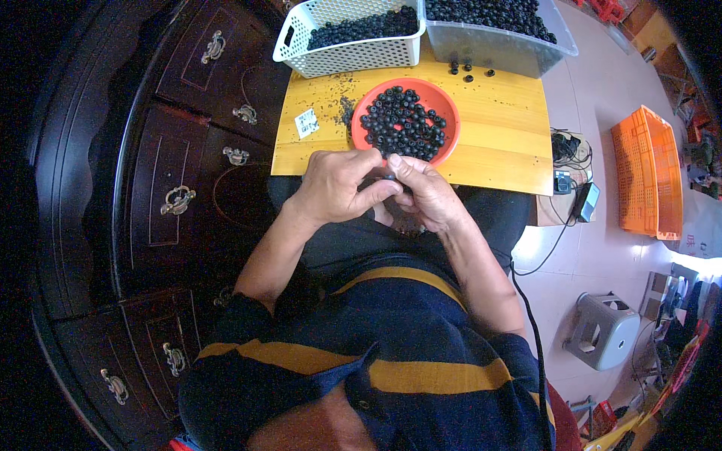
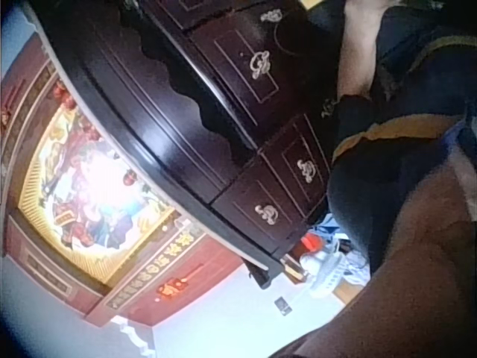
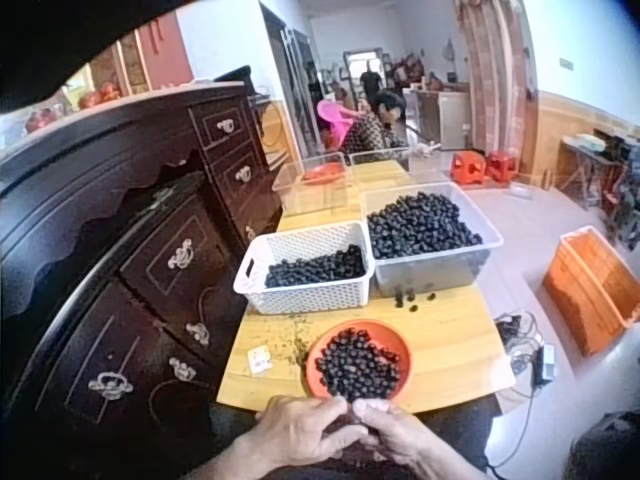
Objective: Sorting dark berries from a larger container into a smaller red plate.
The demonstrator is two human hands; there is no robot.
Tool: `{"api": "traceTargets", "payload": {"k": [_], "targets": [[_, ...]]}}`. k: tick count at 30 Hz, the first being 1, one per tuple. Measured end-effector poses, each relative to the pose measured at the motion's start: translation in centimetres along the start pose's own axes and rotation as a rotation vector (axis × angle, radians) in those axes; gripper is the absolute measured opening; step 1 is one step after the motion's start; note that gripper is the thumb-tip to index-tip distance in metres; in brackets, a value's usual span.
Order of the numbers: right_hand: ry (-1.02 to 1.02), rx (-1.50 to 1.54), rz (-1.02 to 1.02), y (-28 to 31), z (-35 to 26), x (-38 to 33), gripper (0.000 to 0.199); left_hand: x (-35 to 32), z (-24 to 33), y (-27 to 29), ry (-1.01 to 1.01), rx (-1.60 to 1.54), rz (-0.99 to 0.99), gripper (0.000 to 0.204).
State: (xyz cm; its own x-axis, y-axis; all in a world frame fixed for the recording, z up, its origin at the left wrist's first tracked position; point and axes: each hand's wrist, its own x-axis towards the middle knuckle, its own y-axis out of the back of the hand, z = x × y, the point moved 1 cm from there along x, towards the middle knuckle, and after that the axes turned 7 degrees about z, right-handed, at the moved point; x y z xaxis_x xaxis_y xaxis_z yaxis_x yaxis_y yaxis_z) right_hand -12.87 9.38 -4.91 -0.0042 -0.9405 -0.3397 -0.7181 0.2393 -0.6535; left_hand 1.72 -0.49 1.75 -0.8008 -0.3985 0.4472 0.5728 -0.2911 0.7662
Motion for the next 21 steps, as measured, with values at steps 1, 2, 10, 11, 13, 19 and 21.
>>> {"api": "traceTargets", "payload": {"k": [1,2,10,11,13,19,21], "targets": [[0.003,0.004,-0.01,0.1,0.1,0.1,0.029,0.0,-0.1,0.0,0.0,0.0,-0.001,0.034],[0.003,0.005,-0.009,0.1,0.1,0.1,0.029,-0.1,-0.2,-0.1,0.0,-0.001,-0.01,0.033],[-0.062,0.051,0.048,0.6,0.6,0.2,0.027,-0.4,-0.5,-0.3,0.011,0.019,-0.055,0.033],[-0.063,0.051,0.048,0.8,0.7,0.3,0.027,-0.6,-0.7,-0.1,0.043,-0.043,-0.059,0.031],[-0.055,0.114,-0.013,1.1,0.8,0.3,0.028,-0.6,-0.5,0.1,0.075,-0.106,-0.063,0.029],[-0.078,0.164,0.085,0.2,0.3,0.1,0.034,-0.8,0.8,-0.5,0.199,-0.277,0.107,0.023],[-0.05,0.162,0.082,-0.1,0.4,0.2,0.033,-0.7,1.0,-0.7,0.171,-0.217,0.139,0.022]]}}
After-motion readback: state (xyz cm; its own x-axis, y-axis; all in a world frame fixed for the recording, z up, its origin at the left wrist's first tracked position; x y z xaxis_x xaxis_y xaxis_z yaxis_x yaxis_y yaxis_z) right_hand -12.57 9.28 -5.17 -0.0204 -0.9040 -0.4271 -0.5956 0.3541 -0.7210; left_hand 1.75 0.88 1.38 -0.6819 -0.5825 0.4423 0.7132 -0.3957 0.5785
